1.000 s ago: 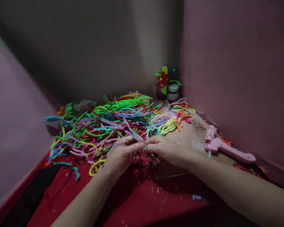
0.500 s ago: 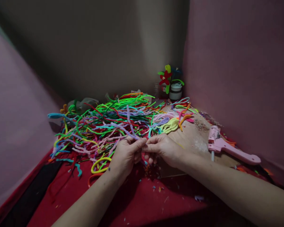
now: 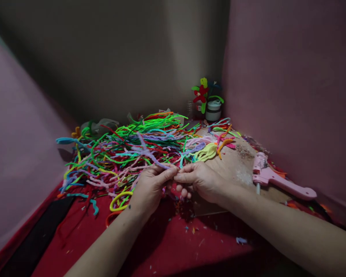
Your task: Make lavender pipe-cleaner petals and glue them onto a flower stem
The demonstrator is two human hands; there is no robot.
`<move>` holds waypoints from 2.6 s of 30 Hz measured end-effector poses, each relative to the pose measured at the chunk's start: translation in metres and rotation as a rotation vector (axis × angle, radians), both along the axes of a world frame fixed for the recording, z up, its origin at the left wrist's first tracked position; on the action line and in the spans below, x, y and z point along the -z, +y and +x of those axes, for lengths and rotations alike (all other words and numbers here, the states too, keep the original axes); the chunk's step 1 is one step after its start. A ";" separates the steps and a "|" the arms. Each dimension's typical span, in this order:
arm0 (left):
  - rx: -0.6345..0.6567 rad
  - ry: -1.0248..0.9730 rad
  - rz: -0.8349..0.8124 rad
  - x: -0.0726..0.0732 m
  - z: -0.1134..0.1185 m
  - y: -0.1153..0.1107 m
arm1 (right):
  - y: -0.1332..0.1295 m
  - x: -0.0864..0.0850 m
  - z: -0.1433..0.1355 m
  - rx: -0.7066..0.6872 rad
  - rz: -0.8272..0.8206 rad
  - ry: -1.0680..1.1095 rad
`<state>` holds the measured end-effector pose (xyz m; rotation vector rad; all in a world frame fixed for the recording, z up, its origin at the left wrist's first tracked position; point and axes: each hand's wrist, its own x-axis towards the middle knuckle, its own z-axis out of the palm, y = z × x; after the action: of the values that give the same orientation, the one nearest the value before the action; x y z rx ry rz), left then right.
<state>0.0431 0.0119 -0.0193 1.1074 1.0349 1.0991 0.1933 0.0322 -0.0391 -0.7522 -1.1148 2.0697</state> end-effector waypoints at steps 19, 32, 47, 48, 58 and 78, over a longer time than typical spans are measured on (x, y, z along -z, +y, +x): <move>-0.307 0.393 0.230 -0.009 0.008 -0.008 | -0.004 -0.005 -0.004 0.110 -0.088 0.058; -0.261 0.112 -0.018 -0.014 0.000 -0.002 | -0.007 -0.008 -0.003 0.078 0.088 -0.053; -0.206 0.156 -0.006 0.001 0.004 0.000 | 0.001 -0.009 -0.005 0.108 -0.146 -0.070; -0.205 0.180 0.014 0.002 0.004 0.000 | 0.001 -0.009 -0.005 0.123 -0.140 -0.068; -0.192 0.094 -0.038 -0.006 0.007 -0.005 | 0.003 -0.009 -0.004 0.204 -0.042 -0.050; -0.263 0.376 0.495 0.005 0.006 -0.015 | -0.003 -0.019 -0.007 0.250 -0.004 -0.157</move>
<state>0.0496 -0.0027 -0.0243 1.6538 1.2637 1.4405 0.1866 0.0292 -0.0198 -1.0158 -1.0415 1.8287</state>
